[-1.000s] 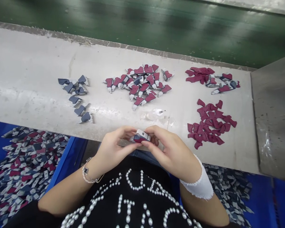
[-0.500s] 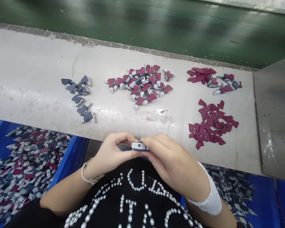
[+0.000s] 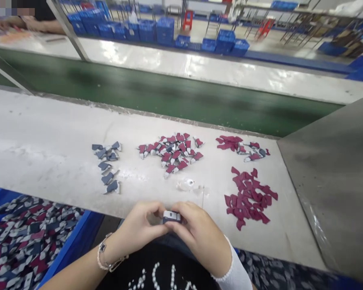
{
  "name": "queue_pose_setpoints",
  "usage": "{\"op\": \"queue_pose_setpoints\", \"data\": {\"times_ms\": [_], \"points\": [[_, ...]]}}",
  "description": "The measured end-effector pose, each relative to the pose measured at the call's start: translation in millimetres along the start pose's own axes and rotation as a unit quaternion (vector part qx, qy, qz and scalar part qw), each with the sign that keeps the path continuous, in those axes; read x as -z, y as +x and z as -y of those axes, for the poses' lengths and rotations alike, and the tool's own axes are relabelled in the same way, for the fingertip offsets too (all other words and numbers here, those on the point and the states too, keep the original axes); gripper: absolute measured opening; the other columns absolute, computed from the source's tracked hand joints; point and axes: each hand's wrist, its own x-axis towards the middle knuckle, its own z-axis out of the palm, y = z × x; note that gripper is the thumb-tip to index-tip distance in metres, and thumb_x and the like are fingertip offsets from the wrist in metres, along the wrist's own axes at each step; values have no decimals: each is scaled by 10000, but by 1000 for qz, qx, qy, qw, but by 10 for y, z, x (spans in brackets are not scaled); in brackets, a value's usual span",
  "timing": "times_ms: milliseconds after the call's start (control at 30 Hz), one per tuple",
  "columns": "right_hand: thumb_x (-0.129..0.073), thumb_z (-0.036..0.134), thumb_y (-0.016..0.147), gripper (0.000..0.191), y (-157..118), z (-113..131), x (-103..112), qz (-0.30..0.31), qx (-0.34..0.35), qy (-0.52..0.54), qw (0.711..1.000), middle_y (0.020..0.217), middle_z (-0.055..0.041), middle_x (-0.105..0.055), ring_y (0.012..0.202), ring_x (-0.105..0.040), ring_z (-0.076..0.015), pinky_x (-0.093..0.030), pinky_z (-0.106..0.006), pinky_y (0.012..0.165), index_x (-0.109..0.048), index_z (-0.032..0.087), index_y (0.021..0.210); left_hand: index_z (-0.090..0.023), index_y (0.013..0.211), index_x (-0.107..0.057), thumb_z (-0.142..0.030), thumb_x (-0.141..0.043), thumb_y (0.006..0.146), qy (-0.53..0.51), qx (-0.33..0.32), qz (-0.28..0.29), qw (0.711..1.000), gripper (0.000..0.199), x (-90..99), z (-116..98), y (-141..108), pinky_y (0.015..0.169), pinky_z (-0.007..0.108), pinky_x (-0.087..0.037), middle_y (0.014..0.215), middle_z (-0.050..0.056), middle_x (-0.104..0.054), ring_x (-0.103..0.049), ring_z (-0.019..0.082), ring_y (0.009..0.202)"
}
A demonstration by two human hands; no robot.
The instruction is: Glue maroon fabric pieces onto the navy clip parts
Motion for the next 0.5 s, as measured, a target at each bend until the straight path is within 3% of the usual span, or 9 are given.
{"op": "queue_pose_setpoints", "data": {"times_ms": [100,200,300,367,500], "points": [[-591,337,960,226,-24,-173,127,-34,-47,53,997,898,-4,-617,819,-593,-197,-442,-325,766,-551,242,1161,-175,736,-637,-416,-729,813,84,-14,-75,994,269,152,-56,278,677,267,-490,709,-3,-674,-630,174,712],[-558,449,945,264,64,-447,235,-100,-95,48,989,875,-12,-585,795,-584,-215,-438,-352,771,-521,232,1091,-183,900,-678,-480,-658,861,119,-39,-163,979,301,333,-118,689,774,292,-530,858,34,-734,-686,209,842],[-669,409,824,446,297,-674,239,-146,-85,44,985,1065,-78,-602,989,-575,-283,-417,-411,914,-504,219,1191,-189,1150,-666,-473,-562,920,138,-55,-175,973,380,542,-173,1046,799,277,-559,1026,57,-765,-717,208,919],[-696,300,733,492,470,-755,193,-137,-54,52,988,1203,-113,-595,1137,-537,-318,-385,-425,1002,-543,209,1192,-193,1221,-653,-434,-547,921,173,-50,-192,965,399,727,-182,1165,850,292,-561,1129,72,-752,-716,220,979],[-675,234,685,309,690,-807,122,-106,-14,88,990,1079,-100,-659,1102,-568,-336,-386,-444,1008,-634,203,989,-161,1215,-648,-240,-493,880,289,3,-279,916,377,1238,-85,1107,1104,440,-403,1342,137,-637,-576,297,1258]]}}
